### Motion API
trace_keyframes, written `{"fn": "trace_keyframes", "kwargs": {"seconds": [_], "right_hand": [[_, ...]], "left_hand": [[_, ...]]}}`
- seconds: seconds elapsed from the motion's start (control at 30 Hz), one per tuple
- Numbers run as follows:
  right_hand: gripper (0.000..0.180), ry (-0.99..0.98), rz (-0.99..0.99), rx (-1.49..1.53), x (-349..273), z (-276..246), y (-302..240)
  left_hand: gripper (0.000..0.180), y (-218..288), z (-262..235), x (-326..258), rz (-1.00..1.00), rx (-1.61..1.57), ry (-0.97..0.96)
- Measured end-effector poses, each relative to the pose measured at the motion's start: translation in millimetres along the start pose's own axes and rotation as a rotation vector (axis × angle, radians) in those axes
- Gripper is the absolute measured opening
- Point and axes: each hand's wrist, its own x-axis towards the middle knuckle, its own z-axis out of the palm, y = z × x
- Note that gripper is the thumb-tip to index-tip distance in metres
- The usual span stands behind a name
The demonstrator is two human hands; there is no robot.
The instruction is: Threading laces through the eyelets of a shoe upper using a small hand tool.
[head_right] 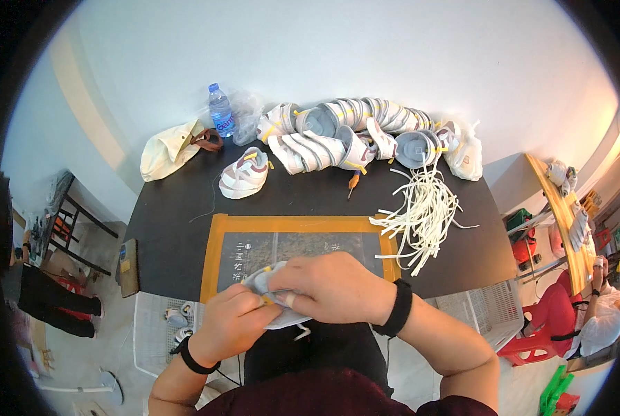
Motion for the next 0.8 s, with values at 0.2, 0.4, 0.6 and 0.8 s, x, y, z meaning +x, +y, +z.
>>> {"fn": "trace_keyframes", "kwargs": {"seconds": [0.2, 0.4, 0.6, 0.8], "right_hand": [[0.027, 0.304, -0.142, -0.080, -3.8, 13.4, -8.4], [0.021, 0.056, -0.062, -0.242, -15.6, 6.2, 3.5], [0.017, 0.144, 0.041, -0.136, -32.4, 20.7, -0.2], [0.021, 0.221, -0.010, -0.154, -35.2, 33.7, -1.7]], "left_hand": [[0.027, 8.1, -11.9, 1.5, 0.151, 0.142, 0.038], [0.025, 14.8, -17.5, -0.9, 0.258, 0.236, -0.032], [0.025, 10.1, -9.9, -7.5, 0.341, 0.320, 0.144], [0.028, 12.1, -6.6, -3.2, 0.345, 0.304, 0.174]]}}
